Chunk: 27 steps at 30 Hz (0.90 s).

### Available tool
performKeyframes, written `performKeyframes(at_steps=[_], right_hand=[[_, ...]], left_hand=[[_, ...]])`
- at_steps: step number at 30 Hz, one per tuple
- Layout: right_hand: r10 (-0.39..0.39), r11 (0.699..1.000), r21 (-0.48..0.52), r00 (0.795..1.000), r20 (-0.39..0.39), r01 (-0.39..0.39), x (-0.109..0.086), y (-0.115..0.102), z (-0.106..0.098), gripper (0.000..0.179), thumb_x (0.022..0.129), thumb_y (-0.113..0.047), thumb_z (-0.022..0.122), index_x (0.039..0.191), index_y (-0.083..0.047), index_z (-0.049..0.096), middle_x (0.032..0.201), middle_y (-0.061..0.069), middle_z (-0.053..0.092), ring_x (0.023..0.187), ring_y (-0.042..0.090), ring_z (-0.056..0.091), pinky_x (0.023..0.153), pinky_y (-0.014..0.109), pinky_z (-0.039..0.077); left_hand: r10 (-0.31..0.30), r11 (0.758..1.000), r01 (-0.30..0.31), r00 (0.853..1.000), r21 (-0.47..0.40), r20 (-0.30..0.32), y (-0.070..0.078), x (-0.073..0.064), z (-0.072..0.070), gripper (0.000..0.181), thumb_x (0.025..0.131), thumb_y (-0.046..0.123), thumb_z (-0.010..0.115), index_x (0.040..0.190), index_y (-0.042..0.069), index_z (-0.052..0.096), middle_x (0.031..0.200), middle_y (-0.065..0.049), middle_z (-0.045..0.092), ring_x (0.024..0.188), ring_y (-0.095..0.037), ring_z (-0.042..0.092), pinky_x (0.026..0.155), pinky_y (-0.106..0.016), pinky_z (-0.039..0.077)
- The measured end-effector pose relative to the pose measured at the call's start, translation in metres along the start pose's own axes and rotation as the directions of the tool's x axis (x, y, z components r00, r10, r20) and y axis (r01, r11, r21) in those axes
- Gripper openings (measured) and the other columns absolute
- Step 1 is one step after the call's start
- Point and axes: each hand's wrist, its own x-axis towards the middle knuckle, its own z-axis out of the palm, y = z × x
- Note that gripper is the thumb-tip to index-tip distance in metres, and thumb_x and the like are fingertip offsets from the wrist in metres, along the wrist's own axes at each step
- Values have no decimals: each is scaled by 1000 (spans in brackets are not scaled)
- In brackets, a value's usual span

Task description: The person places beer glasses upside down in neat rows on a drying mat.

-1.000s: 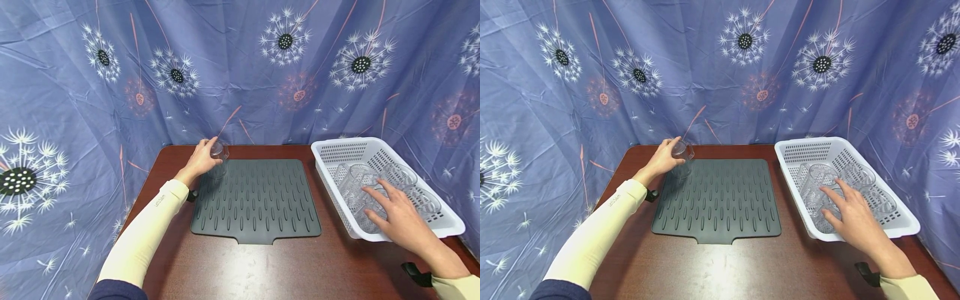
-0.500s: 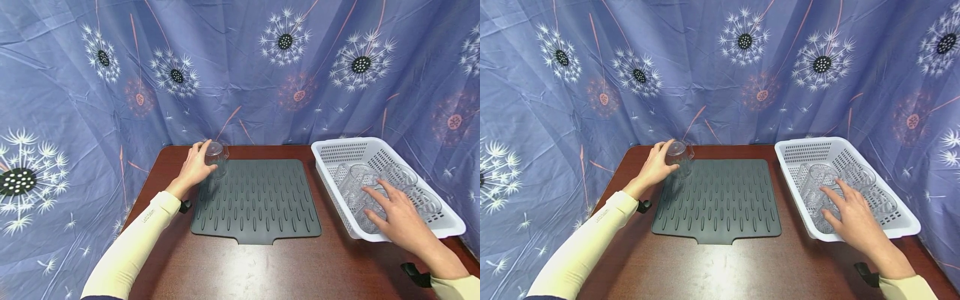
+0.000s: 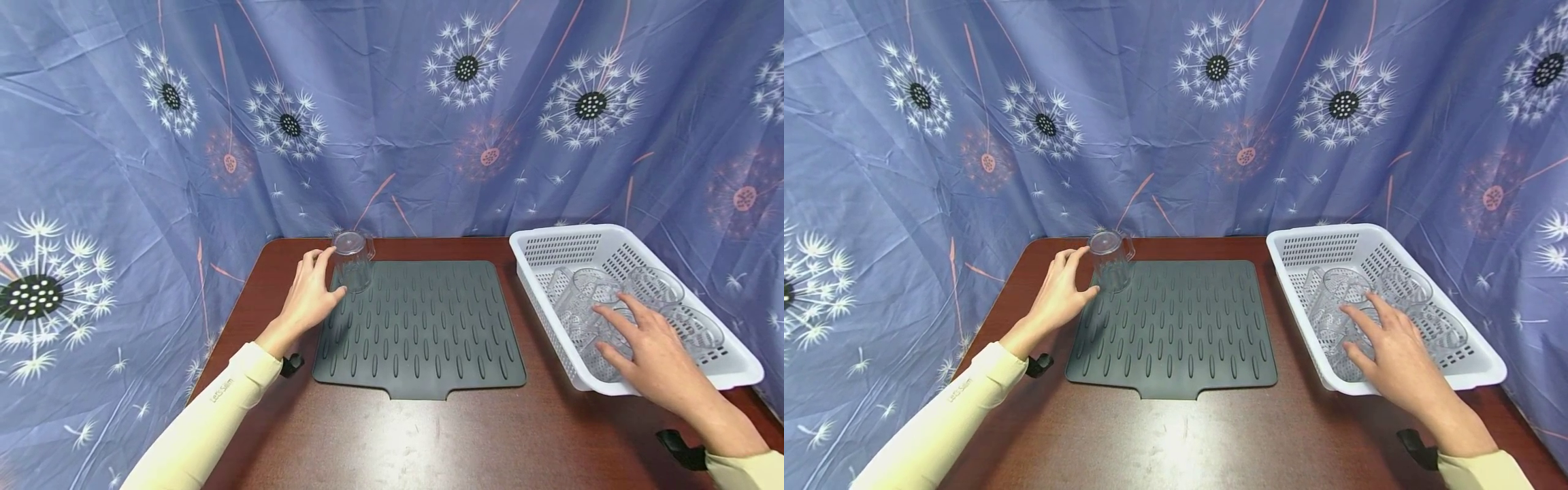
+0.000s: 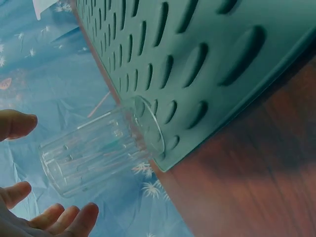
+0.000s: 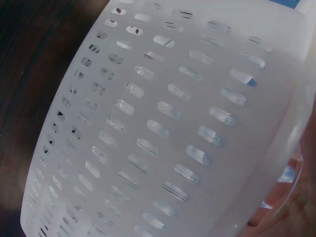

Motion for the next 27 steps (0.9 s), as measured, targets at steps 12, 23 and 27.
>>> performKeyframes(at_steps=[12,23,27], right_hand=[[-8,1000,14,1000,-7,8,0,1,-1,63,76,-9,81,134,-10,59,147,36,39,120,65,41,101,78,25],[-30,999,12,999,-22,31,1,-1,-1,64,73,-8,81,133,-7,60,127,34,47,115,53,44,89,69,31],[-36,999,19,999,-15,37,1,0,-1,64,75,-8,81,135,-8,59,128,33,47,116,54,43,91,71,30]], left_hand=[[63,998,-64,994,8,91,1,-30,11,72,86,23,77,150,16,44,142,-14,43,134,-34,41,104,-54,42],[92,992,-110,962,59,256,-2,-52,33,67,87,27,78,146,14,51,144,-13,47,134,-34,47,106,-53,43],[88,991,-113,951,67,295,-4,-57,41,67,87,29,78,146,14,51,149,-16,44,138,-37,45,106,-55,43]])
